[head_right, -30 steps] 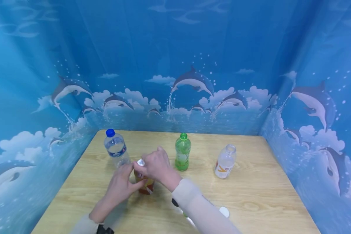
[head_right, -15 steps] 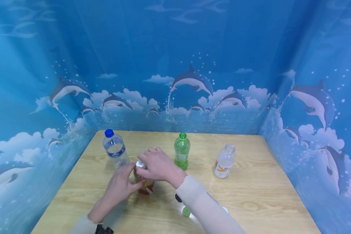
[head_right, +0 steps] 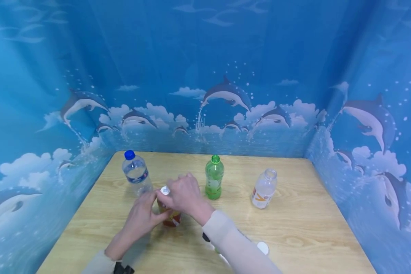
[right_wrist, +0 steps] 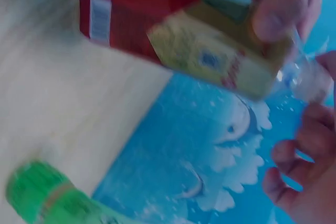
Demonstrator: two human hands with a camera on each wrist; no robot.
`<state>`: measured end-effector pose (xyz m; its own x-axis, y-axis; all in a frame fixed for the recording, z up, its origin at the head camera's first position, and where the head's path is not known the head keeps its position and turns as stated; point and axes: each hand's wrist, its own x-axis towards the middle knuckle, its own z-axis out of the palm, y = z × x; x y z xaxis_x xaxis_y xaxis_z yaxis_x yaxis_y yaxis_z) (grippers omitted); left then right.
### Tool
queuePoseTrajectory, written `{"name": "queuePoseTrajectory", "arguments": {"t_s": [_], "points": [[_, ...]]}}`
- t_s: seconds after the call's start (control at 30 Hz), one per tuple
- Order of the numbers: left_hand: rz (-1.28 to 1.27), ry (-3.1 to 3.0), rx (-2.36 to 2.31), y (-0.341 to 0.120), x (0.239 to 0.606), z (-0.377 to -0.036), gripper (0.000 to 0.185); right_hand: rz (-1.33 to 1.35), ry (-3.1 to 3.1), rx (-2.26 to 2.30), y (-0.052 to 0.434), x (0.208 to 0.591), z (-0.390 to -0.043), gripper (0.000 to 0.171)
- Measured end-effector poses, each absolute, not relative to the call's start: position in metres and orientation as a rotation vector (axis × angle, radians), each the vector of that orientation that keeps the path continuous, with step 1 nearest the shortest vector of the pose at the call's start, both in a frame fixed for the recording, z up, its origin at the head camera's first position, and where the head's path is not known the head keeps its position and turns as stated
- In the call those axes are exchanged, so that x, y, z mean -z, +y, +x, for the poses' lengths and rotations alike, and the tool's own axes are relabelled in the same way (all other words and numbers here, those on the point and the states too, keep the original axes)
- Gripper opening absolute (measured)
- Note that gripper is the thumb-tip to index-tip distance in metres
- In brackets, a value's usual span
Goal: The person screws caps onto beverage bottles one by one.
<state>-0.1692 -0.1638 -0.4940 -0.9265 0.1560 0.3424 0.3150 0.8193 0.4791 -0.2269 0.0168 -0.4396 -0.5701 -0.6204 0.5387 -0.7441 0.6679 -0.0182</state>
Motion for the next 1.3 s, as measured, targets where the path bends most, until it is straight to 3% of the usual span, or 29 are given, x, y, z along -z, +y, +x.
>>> {"name": "queuePoseTrajectory", "arguments": {"t_s": [0.27,0.47,0.73,1.13,1.3], "points": [[-0.337,-2.774,0.780,-0.163,0.490,-0.169,0.075,1.267,-2.593,-0.325,0.033,0.424,-0.229,0.024],[-0.335,-2.779,0.727,-0.162,0.487,-0.169,0.075,1.217,-2.613,-0.451,0.026,0.426,-0.229,0.024],[-0.350,-2.738,0.692,-0.161,0.489,-0.169,0.069,1.069,-2.468,-0.449,0.020,0.439,-0.228,0.042],[-0.320,-2.817,0.664,-0.163,0.486,-0.170,0.073,1.308,-2.576,-0.441,0.033,0.429,-0.236,0.019],[-0.340,-2.799,0.659,-0.162,0.485,-0.171,0.070,1.207,-2.524,-0.527,0.025,0.434,-0.236,0.027]]}}
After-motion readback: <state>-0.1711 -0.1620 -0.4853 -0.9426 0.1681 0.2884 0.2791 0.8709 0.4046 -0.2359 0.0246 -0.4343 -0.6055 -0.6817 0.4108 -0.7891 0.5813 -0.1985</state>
